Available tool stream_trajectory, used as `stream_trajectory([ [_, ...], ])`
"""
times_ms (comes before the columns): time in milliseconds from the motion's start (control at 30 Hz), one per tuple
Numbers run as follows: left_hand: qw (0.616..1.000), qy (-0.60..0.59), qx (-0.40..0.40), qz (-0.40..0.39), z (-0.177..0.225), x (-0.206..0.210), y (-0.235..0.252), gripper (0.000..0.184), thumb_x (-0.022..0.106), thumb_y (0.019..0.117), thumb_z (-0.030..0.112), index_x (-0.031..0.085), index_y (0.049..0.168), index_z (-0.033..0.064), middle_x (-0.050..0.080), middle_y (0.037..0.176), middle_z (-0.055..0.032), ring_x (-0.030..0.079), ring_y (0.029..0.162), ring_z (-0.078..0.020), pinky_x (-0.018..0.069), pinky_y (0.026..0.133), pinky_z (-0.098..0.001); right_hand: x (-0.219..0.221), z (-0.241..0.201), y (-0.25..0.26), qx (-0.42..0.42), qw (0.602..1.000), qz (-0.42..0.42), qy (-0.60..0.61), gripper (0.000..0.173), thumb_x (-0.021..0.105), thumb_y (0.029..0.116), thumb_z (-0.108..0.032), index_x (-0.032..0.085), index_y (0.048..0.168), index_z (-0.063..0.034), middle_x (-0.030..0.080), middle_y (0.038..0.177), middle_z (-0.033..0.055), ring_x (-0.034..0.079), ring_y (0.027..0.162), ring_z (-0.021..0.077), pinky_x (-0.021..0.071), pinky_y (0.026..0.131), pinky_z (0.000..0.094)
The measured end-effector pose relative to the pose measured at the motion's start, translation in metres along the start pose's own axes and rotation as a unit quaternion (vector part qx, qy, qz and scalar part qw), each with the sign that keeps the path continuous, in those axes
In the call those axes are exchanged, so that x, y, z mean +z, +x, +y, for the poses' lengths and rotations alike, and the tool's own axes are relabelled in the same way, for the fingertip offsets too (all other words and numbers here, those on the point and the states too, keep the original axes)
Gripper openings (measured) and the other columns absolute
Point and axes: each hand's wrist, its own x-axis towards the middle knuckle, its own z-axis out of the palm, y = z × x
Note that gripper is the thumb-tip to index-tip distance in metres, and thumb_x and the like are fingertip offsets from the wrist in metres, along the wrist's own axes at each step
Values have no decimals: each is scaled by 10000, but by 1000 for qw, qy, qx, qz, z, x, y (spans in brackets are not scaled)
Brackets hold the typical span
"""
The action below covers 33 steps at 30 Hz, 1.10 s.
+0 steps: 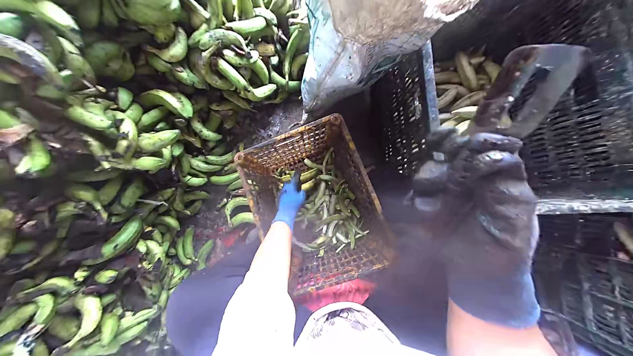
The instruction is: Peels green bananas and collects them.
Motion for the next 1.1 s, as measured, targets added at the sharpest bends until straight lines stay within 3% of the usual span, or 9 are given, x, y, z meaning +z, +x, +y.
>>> stream_trajectory([
  [67,965,-254,52,41,13,-26,-14,823,665,864,173,297,1595,260,591,1393,-148,645,1134,-302,560,883,-543,4,5,0,6,999,27,-40,218,466,1071,-190,527,1280,-179,650,1219,59,685,742,122,595,552,241],
  [133,859,-492,144,10,32,-58,-40,809,630,903,193,226,1593,316,618,1306,-80,659,1026,-201,577,832,-421,10,12,2,32,995,72,-64,228,418,1081,-182,510,1289,-171,661,1069,53,662,658,115,581,500,242],
  [267,718,-646,258,-12,68,-108,-92,592,538,1022,429,333,1563,304,550,1443,-76,599,1226,-286,548,959,-530,15,47,-4,47,973,118,-192,265,464,1088,-257,512,1340,-189,666,903,3,671,703,123,606,593,300],
  [433,714,-653,243,71,111,-146,-145,363,478,1073,267,452,1435,278,633,1310,-34,648,1153,-195,564,961,-402,20,117,-49,138,913,68,-379,500,558,1019,-293,462,1455,-66,688,1176,106,730,856,219,645,709,422],
  [500,787,-564,218,124,107,-144,-161,539,526,1053,290,323,1551,329,578,1404,-15,620,1169,-160,541,958,-362,33,123,-67,171,893,48,-413,512,554,1013,-369,509,1416,-58,699,1149,87,730,869,182,639,734,400],
  [633,830,-489,195,184,88,-115,-175,642,679,958,252,378,1524,281,600,1347,-32,636,1109,-169,568,902,-391,83,80,-78,-128,943,-81,-295,360,588,1035,-321,570,1298,-76,706,949,0,684,749,107,622,644,317],
  [733,833,-471,204,206,89,-104,-185,689,716,936,276,370,1532,264,569,1385,-27,615,1160,-161,555,945,-377,88,62,-69,-246,907,-125,-318,316,551,1049,-352,573,1310,-174,690,914,-48,663,714,67,599,587,281],
  [900,825,-504,228,116,74,-119,-199,696,709,907,93,387,1491,291,647,1236,-31,659,993,-138,584,811,-342,8,121,-80,269,884,-20,-382,400,486,1062,-311,528,1405,-108,683,982,72,663,728,165,587,622,366],
  [1100,798,-555,235,-1,87,-130,-184,639,593,989,166,334,1532,382,600,1329,-101,665,1060,-262,594,849,-468,29,86,-61,168,878,11,-448,430,566,1009,-434,589,1314,-131,716,923,45,706,703,164,624,624,369],
])
